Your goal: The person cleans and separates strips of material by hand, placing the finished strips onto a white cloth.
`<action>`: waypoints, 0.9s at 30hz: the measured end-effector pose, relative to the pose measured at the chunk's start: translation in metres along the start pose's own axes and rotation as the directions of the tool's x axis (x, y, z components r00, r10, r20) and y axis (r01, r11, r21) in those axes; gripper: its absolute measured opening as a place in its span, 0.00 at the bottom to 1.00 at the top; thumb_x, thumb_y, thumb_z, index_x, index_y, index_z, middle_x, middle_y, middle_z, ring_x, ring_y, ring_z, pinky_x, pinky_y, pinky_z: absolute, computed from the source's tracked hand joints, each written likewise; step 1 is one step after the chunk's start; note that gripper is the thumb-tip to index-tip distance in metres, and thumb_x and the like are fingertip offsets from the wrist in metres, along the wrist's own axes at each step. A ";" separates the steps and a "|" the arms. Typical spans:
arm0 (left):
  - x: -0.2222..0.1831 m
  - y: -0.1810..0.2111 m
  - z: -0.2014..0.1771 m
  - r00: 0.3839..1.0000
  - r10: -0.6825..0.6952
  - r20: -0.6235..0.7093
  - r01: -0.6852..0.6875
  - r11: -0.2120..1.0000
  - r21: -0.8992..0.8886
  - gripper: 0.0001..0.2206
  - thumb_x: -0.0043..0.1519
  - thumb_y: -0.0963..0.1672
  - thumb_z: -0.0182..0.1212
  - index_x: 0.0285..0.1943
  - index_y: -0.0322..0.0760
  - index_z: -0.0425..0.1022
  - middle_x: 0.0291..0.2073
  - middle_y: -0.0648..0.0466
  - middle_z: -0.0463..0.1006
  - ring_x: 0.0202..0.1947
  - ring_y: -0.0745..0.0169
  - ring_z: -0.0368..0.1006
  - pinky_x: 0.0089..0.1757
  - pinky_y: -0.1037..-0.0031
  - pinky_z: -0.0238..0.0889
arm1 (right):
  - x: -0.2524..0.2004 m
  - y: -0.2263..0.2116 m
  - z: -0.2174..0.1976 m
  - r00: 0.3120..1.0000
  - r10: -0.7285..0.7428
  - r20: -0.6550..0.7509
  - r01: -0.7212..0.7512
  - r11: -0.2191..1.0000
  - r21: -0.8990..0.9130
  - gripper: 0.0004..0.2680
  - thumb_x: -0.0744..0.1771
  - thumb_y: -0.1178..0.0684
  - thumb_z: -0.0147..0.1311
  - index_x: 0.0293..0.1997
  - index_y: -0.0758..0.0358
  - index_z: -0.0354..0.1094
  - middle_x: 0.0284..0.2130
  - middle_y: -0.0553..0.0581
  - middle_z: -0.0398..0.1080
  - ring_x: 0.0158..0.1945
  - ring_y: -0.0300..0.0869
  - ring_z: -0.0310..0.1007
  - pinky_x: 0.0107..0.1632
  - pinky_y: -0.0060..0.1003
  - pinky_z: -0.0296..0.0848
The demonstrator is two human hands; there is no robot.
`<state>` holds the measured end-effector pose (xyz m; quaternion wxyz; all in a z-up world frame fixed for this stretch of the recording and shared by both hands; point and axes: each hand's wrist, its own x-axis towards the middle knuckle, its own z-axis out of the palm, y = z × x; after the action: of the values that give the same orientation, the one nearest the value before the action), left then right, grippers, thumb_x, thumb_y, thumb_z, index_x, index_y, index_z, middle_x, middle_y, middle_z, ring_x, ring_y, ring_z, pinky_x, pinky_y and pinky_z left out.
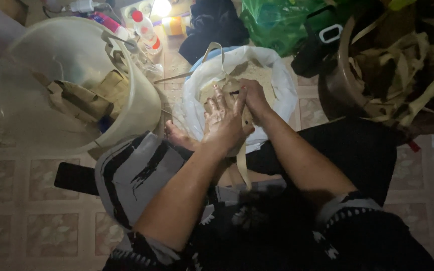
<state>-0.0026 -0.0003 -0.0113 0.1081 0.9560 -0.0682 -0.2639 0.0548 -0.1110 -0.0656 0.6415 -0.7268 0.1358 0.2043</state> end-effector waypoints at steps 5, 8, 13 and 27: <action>0.006 -0.004 0.009 1.000 0.014 -0.015 -0.015 1.000 -0.011 0.48 0.60 0.58 0.66 0.82 0.61 0.32 0.76 0.27 0.33 0.73 0.21 0.43 0.58 0.44 0.56 | 0.020 0.021 -0.004 0.996 -0.087 -0.035 0.082 0.990 -0.111 0.08 0.68 0.51 0.38 0.31 0.52 0.63 0.23 0.44 0.55 0.28 0.34 0.55 0.36 0.35 0.60; 0.004 -0.003 0.009 1.000 0.011 -0.025 -0.011 1.000 0.006 0.48 0.60 0.58 0.66 0.82 0.62 0.32 0.76 0.27 0.33 0.73 0.21 0.43 0.58 0.44 0.56 | 0.032 0.033 -0.007 0.995 -0.098 -0.025 0.092 0.979 -0.180 0.08 0.68 0.51 0.37 0.32 0.52 0.64 0.24 0.44 0.57 0.29 0.34 0.55 0.37 0.36 0.60; 0.002 -0.002 0.007 1.000 0.008 -0.026 -0.008 1.000 -0.016 0.48 0.59 0.58 0.67 0.81 0.62 0.32 0.76 0.28 0.33 0.74 0.21 0.43 0.59 0.43 0.55 | 0.024 0.029 -0.004 0.995 -0.087 -0.045 0.076 0.977 -0.200 0.09 0.68 0.50 0.39 0.31 0.52 0.66 0.24 0.46 0.60 0.30 0.37 0.58 0.38 0.40 0.61; 0.008 -0.002 0.013 0.999 -0.003 -0.045 0.004 1.000 0.015 0.48 0.59 0.59 0.68 0.81 0.64 0.33 0.75 0.28 0.34 0.73 0.21 0.44 0.58 0.43 0.56 | 0.029 0.035 -0.005 0.987 -0.161 -0.003 0.158 0.968 -0.195 0.08 0.69 0.48 0.40 0.33 0.52 0.65 0.22 0.43 0.60 0.27 0.33 0.59 0.34 0.34 0.63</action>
<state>-0.0023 -0.0021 -0.0262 0.1018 0.9627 -0.0662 -0.2419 0.0647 -0.1193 -0.1090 0.5804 -0.7965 0.0623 0.1574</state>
